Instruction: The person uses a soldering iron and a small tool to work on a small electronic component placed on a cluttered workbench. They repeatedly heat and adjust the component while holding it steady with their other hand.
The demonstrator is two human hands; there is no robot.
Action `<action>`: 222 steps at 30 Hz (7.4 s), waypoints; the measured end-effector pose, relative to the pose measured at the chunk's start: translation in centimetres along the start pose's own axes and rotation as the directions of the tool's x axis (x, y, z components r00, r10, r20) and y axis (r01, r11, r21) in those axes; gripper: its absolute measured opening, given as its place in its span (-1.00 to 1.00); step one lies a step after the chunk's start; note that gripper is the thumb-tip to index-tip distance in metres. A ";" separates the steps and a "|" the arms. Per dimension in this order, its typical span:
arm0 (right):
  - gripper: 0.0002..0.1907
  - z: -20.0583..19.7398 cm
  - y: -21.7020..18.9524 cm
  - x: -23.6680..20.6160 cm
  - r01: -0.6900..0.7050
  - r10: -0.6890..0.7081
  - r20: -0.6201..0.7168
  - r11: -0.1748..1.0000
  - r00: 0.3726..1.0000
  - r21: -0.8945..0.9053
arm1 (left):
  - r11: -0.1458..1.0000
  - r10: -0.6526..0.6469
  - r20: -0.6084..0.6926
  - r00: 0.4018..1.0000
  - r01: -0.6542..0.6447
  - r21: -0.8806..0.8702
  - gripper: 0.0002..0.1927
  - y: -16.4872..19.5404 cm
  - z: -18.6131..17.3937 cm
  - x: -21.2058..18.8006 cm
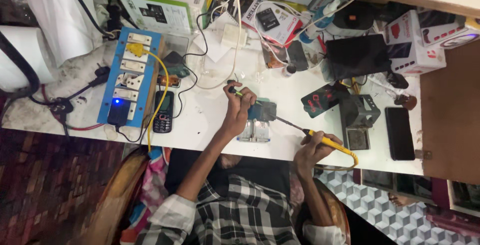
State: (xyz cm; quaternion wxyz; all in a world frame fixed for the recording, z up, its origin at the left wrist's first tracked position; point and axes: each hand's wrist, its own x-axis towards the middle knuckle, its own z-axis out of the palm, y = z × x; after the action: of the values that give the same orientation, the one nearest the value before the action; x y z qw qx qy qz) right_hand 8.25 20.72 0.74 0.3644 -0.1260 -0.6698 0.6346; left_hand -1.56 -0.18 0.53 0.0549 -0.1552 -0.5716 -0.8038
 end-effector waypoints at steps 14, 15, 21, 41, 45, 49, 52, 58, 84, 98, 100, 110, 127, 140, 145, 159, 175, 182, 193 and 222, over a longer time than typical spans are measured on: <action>-0.72 -0.5 1.1 1.3 -0.242 0.244 -0.128 0.970 0.961 0.028 | 0.997 0.041 -0.007 0.999 -0.042 -0.070 -0.78 -0.5 0.3 0.0; -0.72 -0.4 1.1 1.4 -0.242 0.245 -0.133 0.969 0.960 0.037 | 0.998 0.031 -0.006 1.000 -0.031 -0.058 -0.77 -0.6 0.3 0.1; -0.72 -0.7 1.6 1.6 -0.165 0.169 -0.036 0.981 0.985 0.099 | 0.995 0.052 -0.032 0.998 -0.049 0.082 -0.79 -0.9 0.6 -0.7; -0.71 0.3 0.2 0.8 -0.044 0.046 -0.061 0.998 0.997 0.039 | 0.976 0.109 -0.010 0.994 -0.105 0.189 -0.82 -0.5 0.6 0.3; -0.70 0.3 0.0 0.4 0.039 -0.038 0.090 0.999 0.995 -0.007 | 0.985 0.084 -0.002 0.996 -0.083 0.153 -0.83 -0.3 0.4 0.0; -0.66 0.3 -0.1 0.4 0.055 -0.055 0.066 0.998 0.996 0.007 | 0.981 0.092 -0.011 0.996 -0.089 0.171 -0.80 0.1 0.5 -0.1; -0.65 0.5 -0.2 0.9 0.015 -0.015 -0.006 1.000 1.000 0.016 | 0.978 0.089 -0.013 0.996 -0.085 0.192 -0.80 0.3 0.6 0.2; -0.71 0.0 0.0 0.7 0.001 0.002 0.097 1.000 0.995 -0.026 | 0.987 0.061 -0.029 0.998 -0.056 0.152 -0.81 0.4 0.5 -0.3; -0.76 0.4 1.2 1.9 -0.256 0.276 -0.102 0.951 0.956 0.174 | 0.999 0.032 -0.063 0.997 -0.031 0.023 -0.80 0.5 0.6 -0.1; -0.77 1.0 -0.3 1.6 -0.268 0.273 -0.008 0.951 0.962 0.156 | 0.992 0.066 -0.049 0.997 -0.060 0.115 -0.81 0.5 0.4 -0.3; -0.77 0.7 0.0 1.5 -0.263 0.267 -0.010 0.953 0.964 0.153 | 0.990 0.044 -0.047 0.998 -0.038 0.132 -0.82 0.4 0.4 -0.5; -0.82 -0.6 3.2 2.2 -0.259 0.276 -0.053 0.943 0.960 0.207 | 0.999 0.024 -0.090 0.996 -0.021 0.028 -0.78 -0.7 0.7 -0.4; -0.83 -0.2 2.2 2.6 -0.273 0.284 -0.043 0.947 0.958 0.167 | 0.995 0.034 -0.094 0.995 -0.025 0.095 -0.79 -0.3 0.9 0.1; -0.83 0.7 1.9 3.6 -0.190 0.195 -0.009 0.964 0.981 0.185 | 0.992 0.118 -0.157 0.981 -0.109 0.067 -0.70 0.1 1.1 1.5; -0.82 0.8 1.2 3.0 -0.260 0.261 0.019 0.950 0.965 0.172 | 0.998 0.030 -0.101 0.994 -0.025 0.049 -0.75 0.1 0.6 1.0; -0.80 0.4 1.8 2.8 -0.227 0.228 0.009 0.961 0.974 0.160 | 0.998 -0.005 -0.100 0.995 0.011 0.067 -0.78 0.4 0.7 0.3; -0.80 0.8 0.3 2.6 -0.256 0.257 0.014 0.957 0.966 0.139 | 0.998 -0.010 -0.111 0.994 0.017 0.055 -0.74 1.0 0.7 0.0; -0.83 -0.2 2.5 2.5 -0.261 0.262 -0.001 0.962 0.965 0.083 | 1.000 0.018 -0.156 0.988 -0.016 0.015 -0.71 -0.7 0.7 0.1; -0.80 0.9 2.1 2.5 -0.192 0.188 0.036 0.966 0.981 0.173 | 0.997 0.079 -0.075 0.994 -0.079 0.000 -0.79 2.4 0.8 1.2; -0.81 1.0 2.8 3.0 -0.238 0.240 0.015 0.951 0.971 0.197 | 0.990 -0.007 -0.148 0.989 -0.014 -0.140 -0.80 1.3 0.6 1.8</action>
State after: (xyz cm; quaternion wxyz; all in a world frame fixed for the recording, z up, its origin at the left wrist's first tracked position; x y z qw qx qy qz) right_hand 4.62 22.31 -0.85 0.2985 -0.1721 -0.5819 0.7367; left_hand -2.82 0.13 2.44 0.0876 -0.0994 -0.5076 -0.8513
